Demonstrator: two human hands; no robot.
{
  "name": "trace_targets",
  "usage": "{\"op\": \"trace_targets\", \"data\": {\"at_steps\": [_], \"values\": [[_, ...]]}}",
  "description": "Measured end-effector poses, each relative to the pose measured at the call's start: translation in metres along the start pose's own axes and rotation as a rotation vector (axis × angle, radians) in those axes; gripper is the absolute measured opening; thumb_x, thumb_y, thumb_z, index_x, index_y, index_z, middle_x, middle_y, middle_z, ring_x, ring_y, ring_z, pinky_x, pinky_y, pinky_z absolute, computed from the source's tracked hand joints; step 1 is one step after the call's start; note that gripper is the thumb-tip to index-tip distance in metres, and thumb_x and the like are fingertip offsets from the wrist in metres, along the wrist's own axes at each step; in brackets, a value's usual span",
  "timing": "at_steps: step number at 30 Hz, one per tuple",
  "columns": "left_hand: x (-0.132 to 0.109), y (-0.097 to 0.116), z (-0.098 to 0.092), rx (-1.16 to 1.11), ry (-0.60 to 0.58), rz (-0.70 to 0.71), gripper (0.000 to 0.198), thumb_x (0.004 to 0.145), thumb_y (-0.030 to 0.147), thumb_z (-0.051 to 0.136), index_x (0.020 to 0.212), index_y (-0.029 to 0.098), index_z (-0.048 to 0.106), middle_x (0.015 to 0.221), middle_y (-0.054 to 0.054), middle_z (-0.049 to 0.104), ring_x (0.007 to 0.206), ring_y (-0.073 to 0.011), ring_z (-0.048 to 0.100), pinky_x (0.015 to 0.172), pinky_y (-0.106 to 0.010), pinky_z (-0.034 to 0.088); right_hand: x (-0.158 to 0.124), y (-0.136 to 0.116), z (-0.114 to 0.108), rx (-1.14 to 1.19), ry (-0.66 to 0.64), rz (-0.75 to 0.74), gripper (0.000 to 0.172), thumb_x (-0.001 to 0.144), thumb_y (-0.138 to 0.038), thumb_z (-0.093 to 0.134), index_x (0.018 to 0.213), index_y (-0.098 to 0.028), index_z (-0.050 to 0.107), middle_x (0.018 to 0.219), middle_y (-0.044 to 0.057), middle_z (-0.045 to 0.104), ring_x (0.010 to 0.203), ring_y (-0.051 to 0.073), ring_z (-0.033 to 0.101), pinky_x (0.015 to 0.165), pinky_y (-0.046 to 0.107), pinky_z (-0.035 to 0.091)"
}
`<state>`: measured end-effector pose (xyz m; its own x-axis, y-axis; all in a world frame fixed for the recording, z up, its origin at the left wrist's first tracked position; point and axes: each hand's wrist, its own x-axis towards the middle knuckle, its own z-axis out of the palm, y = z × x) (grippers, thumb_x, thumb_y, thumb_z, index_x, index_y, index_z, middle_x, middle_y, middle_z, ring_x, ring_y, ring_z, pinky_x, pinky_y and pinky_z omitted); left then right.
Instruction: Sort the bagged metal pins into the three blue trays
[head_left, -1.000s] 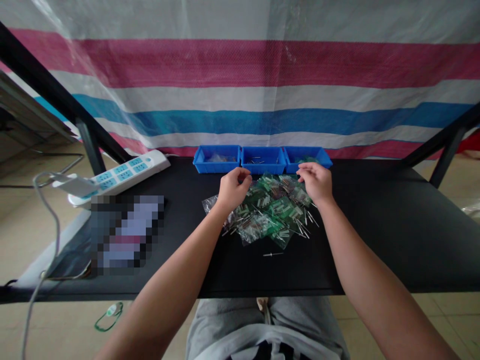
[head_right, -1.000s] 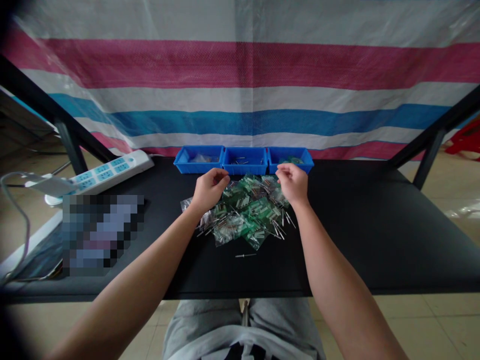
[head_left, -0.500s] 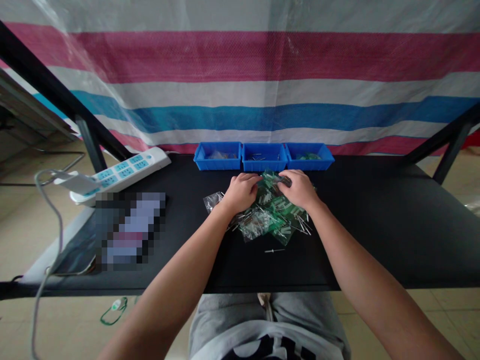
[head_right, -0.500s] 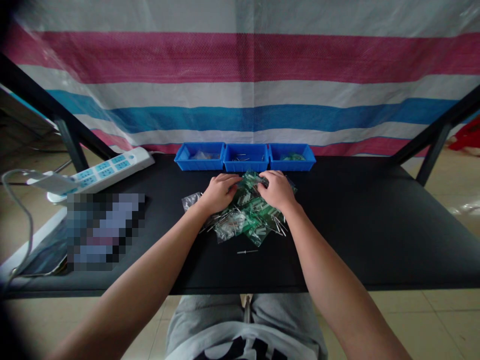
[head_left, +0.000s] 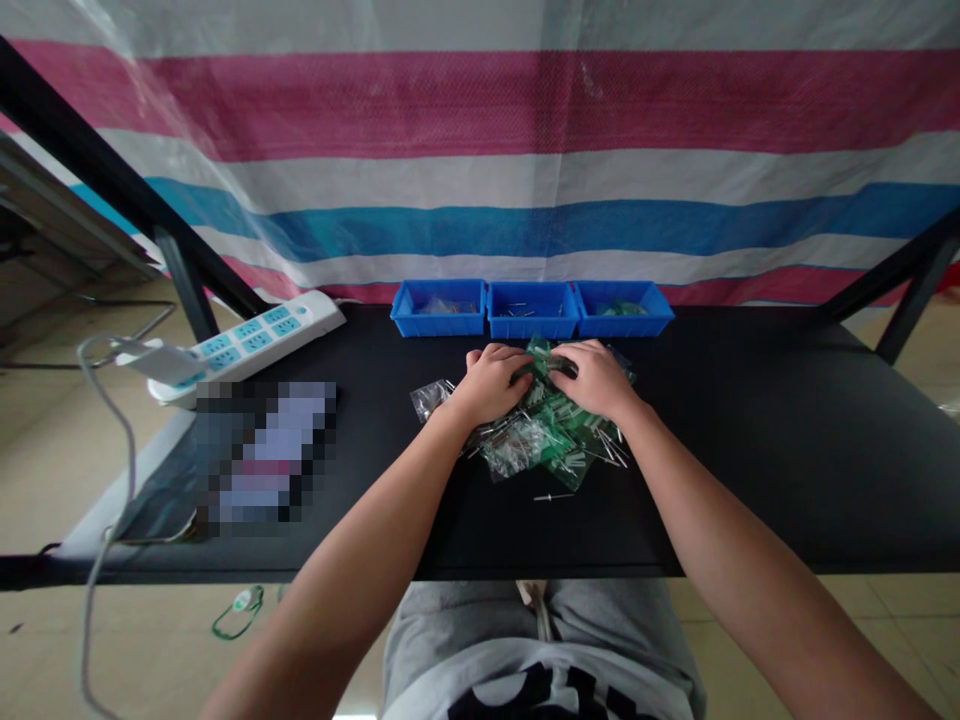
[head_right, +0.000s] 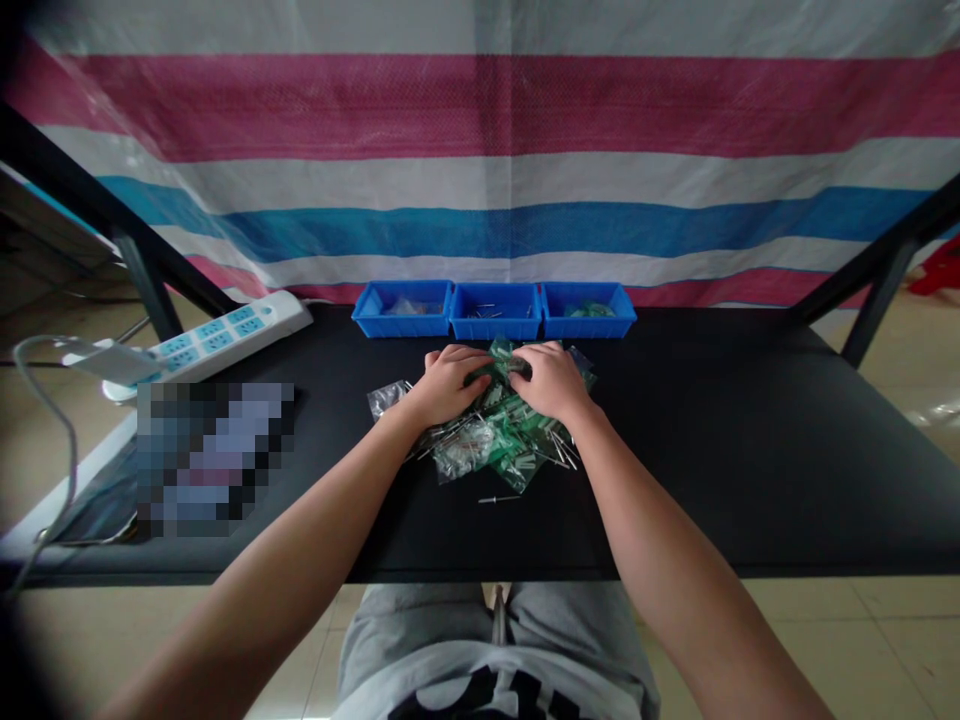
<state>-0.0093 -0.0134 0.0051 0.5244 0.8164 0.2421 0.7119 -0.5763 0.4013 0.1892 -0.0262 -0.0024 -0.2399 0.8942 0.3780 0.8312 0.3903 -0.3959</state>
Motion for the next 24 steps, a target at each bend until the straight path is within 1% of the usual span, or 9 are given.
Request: {"op": "trace_targets", "data": {"at_steps": [4, 9, 11, 14, 19, 22, 24], "values": [[0.0019, 0.0009, -0.0039, -0.090, 0.052, -0.059, 0.031, 0.085, 0.028, 0.054, 0.112, 0.021, 0.068, 0.115, -0.009, 0.069, 0.112, -0.0274, 0.058, 0.098, -0.047, 0.036, -0.0006, -0.0048, 0.0010, 0.013, -0.017, -0.010, 0.025, 0.077, -0.025, 0.064, 0.100, -0.016, 0.070, 0.106, 0.012, 0.072, 0.101, 0.029, 0.061, 0.093, 0.043, 0.046], [0.0050, 0.0000, -0.0059, -0.190, 0.101, -0.183, 0.030, 0.081, 0.027, 0.061, 0.110, 0.022, 0.067, 0.103, -0.006, 0.073, 0.099, -0.0252, 0.064, 0.091, -0.040, 0.043, -0.0015, -0.0099, 0.0029, 0.033, -0.008, -0.028, 0.034, 0.076, -0.026, 0.065, 0.108, -0.013, 0.067, 0.109, 0.013, 0.070, 0.101, 0.029, 0.059, 0.092, 0.043, 0.046], [0.0059, -0.0011, -0.0051, -0.215, 0.113, -0.207, 0.030, 0.079, 0.026, 0.063, 0.109, 0.022, 0.067, 0.100, -0.005, 0.073, 0.094, -0.0242, 0.066, 0.088, -0.038, 0.045, -0.0017, -0.0106, 0.0030, 0.043, 0.001, -0.033, 0.034, 0.076, -0.026, 0.065, 0.107, -0.014, 0.067, 0.108, 0.013, 0.070, 0.101, 0.029, 0.059, 0.092, 0.043, 0.047], [0.0066, -0.0021, -0.0042, -0.229, 0.146, -0.230, 0.030, 0.076, 0.021, 0.066, 0.106, 0.021, 0.068, 0.095, -0.004, 0.074, 0.091, -0.0236, 0.067, 0.089, -0.037, 0.046, -0.0016, -0.0099, 0.0029, 0.068, 0.022, -0.028, 0.032, 0.076, -0.025, 0.064, 0.106, -0.014, 0.068, 0.108, 0.013, 0.070, 0.100, 0.029, 0.060, 0.092, 0.043, 0.047], [0.0063, -0.0023, -0.0050, -0.290, 0.262, -0.237, 0.025, 0.074, 0.020, 0.066, 0.098, 0.020, 0.071, 0.086, -0.003, 0.074, 0.081, -0.0209, 0.067, 0.083, -0.034, 0.048, -0.0006, -0.0079, 0.0020, 0.106, 0.084, -0.010, 0.034, 0.077, -0.025, 0.062, 0.109, -0.014, 0.067, 0.109, 0.013, 0.069, 0.103, 0.029, 0.060, 0.094, 0.044, 0.047], [0.0068, -0.0032, -0.0045, -0.428, 0.350, -0.187, 0.024, 0.074, 0.019, 0.064, 0.097, 0.017, 0.071, 0.084, -0.004, 0.072, 0.079, -0.0178, 0.065, 0.078, -0.030, 0.048, -0.0002, -0.0078, 0.0009, 0.143, 0.126, 0.017, 0.036, 0.079, -0.029, 0.061, 0.113, -0.015, 0.066, 0.110, 0.013, 0.069, 0.104, 0.030, 0.061, 0.095, 0.046, 0.047], [0.0077, -0.0033, -0.0040, -0.569, 0.399, -0.161, 0.025, 0.075, 0.020, 0.063, 0.098, 0.015, 0.069, 0.082, -0.003, 0.069, 0.076, -0.0159, 0.063, 0.073, -0.027, 0.048, -0.0001, -0.0083, 0.0004, 0.207, 0.159, 0.055, 0.040, 0.081, -0.033, 0.060, 0.117, -0.016, 0.064, 0.114, 0.013, 0.068, 0.106, 0.029, 0.061, 0.093, 0.045, 0.048]]}}
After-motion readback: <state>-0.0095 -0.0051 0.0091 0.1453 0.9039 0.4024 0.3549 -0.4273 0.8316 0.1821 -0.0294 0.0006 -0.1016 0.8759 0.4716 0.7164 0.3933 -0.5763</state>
